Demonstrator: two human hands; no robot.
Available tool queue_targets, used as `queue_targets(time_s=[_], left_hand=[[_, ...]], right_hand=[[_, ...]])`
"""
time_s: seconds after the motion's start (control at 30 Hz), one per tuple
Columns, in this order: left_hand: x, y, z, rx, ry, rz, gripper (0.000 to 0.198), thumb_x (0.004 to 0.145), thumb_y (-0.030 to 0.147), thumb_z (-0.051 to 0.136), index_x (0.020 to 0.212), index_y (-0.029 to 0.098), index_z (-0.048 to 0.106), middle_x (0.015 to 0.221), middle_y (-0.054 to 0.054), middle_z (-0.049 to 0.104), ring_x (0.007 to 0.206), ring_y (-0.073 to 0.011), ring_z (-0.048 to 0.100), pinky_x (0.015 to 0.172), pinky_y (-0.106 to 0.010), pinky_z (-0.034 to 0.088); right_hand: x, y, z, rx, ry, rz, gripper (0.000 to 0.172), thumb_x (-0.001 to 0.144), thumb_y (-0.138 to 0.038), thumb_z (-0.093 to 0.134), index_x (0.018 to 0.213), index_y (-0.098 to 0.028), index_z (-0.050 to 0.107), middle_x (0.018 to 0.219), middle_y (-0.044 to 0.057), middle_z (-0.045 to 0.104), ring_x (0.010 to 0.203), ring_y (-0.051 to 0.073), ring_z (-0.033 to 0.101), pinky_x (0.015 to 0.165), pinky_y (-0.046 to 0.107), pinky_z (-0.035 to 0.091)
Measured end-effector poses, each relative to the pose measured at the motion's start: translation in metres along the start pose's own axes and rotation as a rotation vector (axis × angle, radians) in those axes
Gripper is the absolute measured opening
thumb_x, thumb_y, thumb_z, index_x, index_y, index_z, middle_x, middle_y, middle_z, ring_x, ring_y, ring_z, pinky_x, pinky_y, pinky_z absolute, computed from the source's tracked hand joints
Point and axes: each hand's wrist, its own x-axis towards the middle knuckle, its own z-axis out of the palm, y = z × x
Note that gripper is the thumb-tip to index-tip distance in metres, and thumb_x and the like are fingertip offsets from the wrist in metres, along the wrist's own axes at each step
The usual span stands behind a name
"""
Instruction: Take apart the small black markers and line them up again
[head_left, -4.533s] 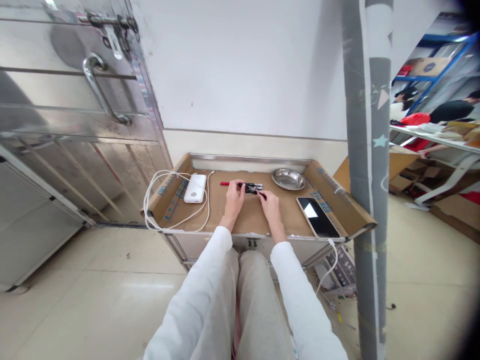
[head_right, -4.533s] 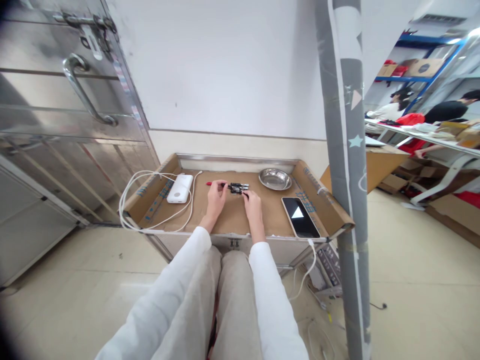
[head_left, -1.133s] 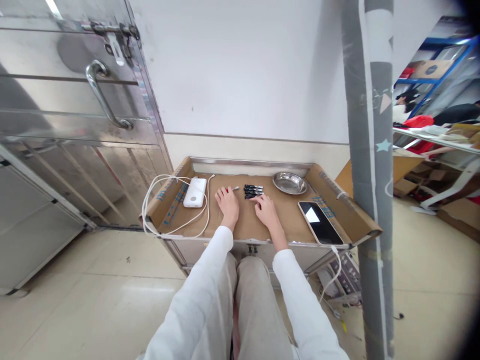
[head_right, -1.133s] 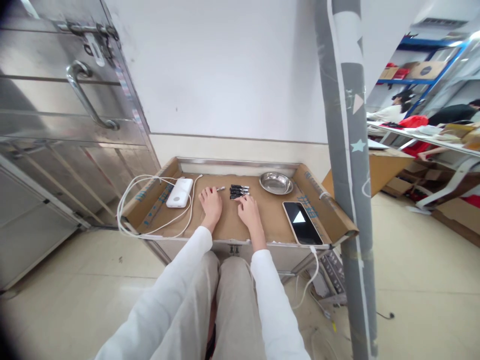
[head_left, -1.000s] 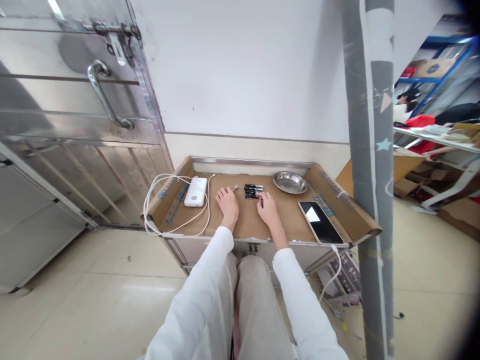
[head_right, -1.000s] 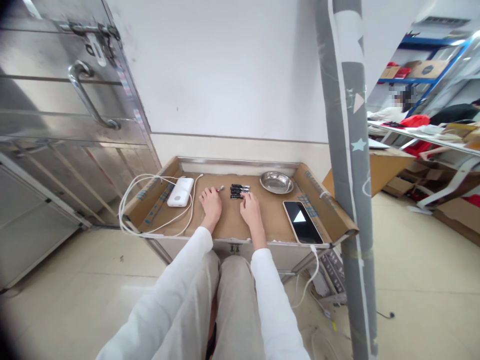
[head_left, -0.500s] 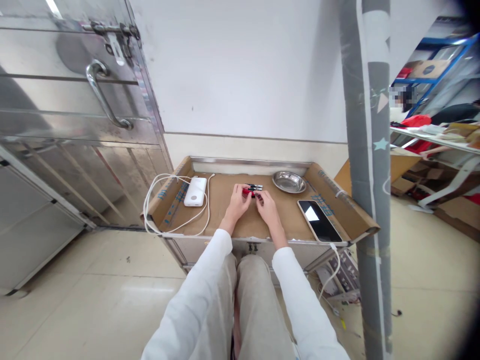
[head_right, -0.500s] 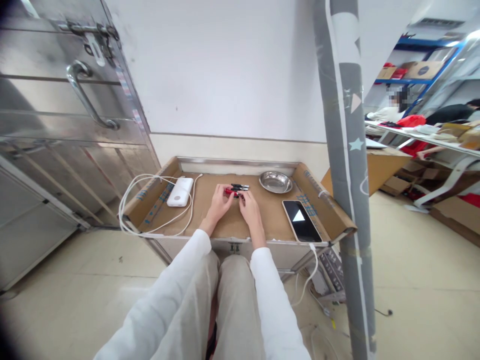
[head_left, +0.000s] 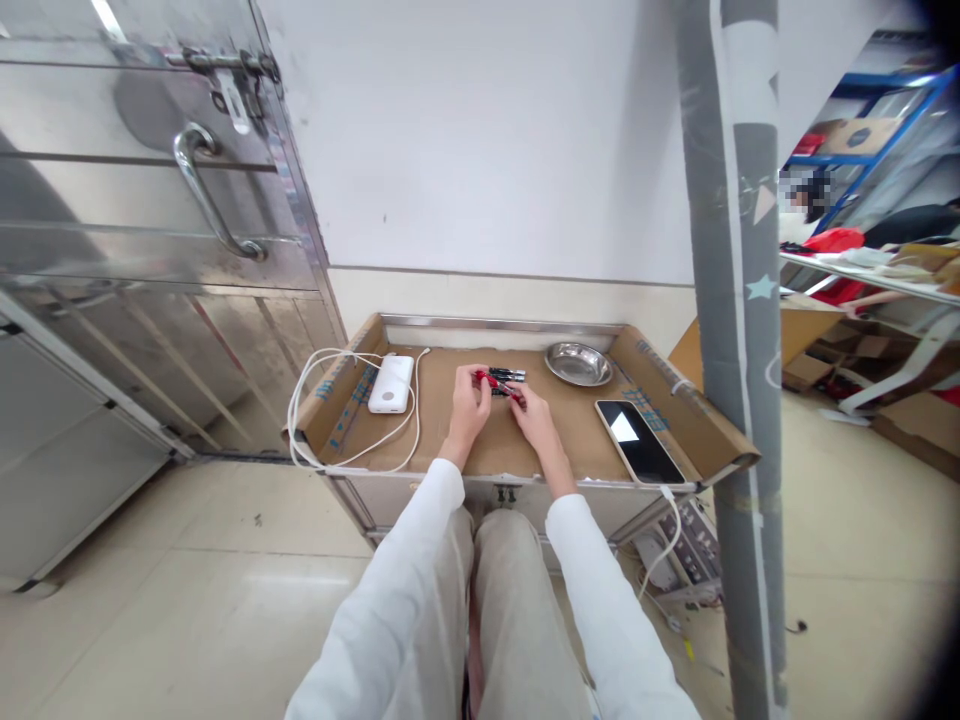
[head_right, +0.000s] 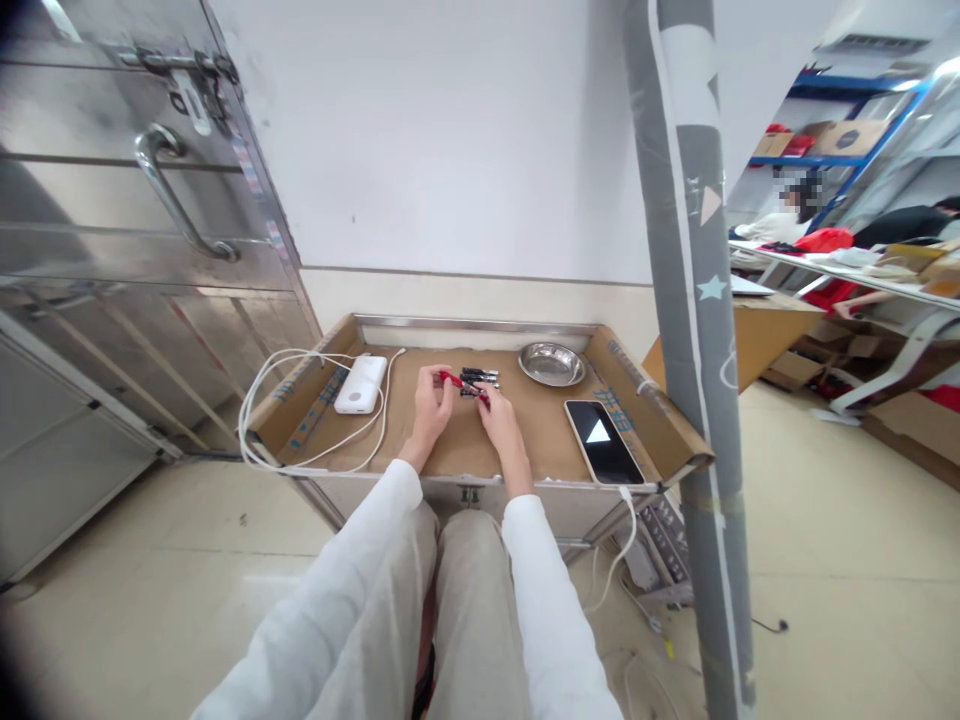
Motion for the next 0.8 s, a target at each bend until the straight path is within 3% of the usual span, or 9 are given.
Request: queue_targets(time_s=[0.13, 0.33, 0.57, 0.7, 0.8], left_hand=[[0.001, 0.002, -0.001, 0.048, 0.08, -0.056, 0.014, 0.092, 0.023, 0.041, 0.104, 0.018, 0.047, 0.098, -0.007, 0.053, 0.087, -0.0149, 0.055, 0.082, -0.031, 0.048], [0.0, -0.003, -0.002, 0.065, 0.072, -0.111, 0.013, 0.091, 0.022, 0.041, 0.102, 0.018, 0.046, 0.098, -0.007, 0.053, 0.087, -0.0146, 0.056, 0.081, -0.031, 0.049], [-0.005, -0.005, 0.0, 0.061, -0.427, -0.036, 0.01, 0.085, 0.016, 0.047, 0.093, 0.019, 0.052, 0.095, -0.003, 0.056, 0.072, -0.0096, 0.057, 0.07, -0.024, 0.05], [-0.007, -0.009, 0.001, 0.196, -0.563, -0.023, 0.01, 0.082, 0.014, 0.051, 0.089, 0.019, 0.054, 0.09, -0.002, 0.058, 0.074, -0.0125, 0.056, 0.075, -0.028, 0.048], [-0.007, -0.013, 0.002, 0.32, -0.588, -0.005, 0.009, 0.08, 0.012, 0.052, 0.085, 0.02, 0.054, 0.091, -0.003, 0.059, 0.085, -0.0168, 0.056, 0.082, -0.032, 0.047]], right_hand=[[0.0, -0.002, -0.002, 0.013, 0.029, 0.026, 0.027, 0.085, -0.026, 0.045, 0.109, -0.02, 0.059, 0.101, 0.008, 0.068, 0.084, 0.02, 0.065, 0.081, 0.034, 0.05], [-0.003, -0.009, -0.006, -0.033, 0.095, 0.02, 0.025, 0.089, -0.031, 0.042, 0.099, -0.02, 0.062, 0.1, 0.009, 0.069, 0.09, 0.021, 0.064, 0.084, 0.034, 0.048], [-0.006, -0.013, -0.009, -0.181, 0.198, 0.006, 0.035, 0.094, -0.034, 0.033, 0.106, -0.019, 0.061, 0.106, 0.01, 0.065, 0.097, 0.021, 0.059, 0.088, 0.035, 0.044], [-0.006, -0.013, -0.01, -0.272, 0.173, -0.044, 0.037, 0.095, -0.034, 0.031, 0.107, -0.018, 0.062, 0.102, 0.01, 0.064, 0.094, 0.022, 0.056, 0.089, 0.037, 0.043], [-0.005, -0.014, -0.01, -0.312, 0.135, -0.069, 0.037, 0.095, -0.032, 0.031, 0.109, -0.019, 0.063, 0.098, 0.011, 0.062, 0.091, 0.022, 0.054, 0.088, 0.038, 0.043]])
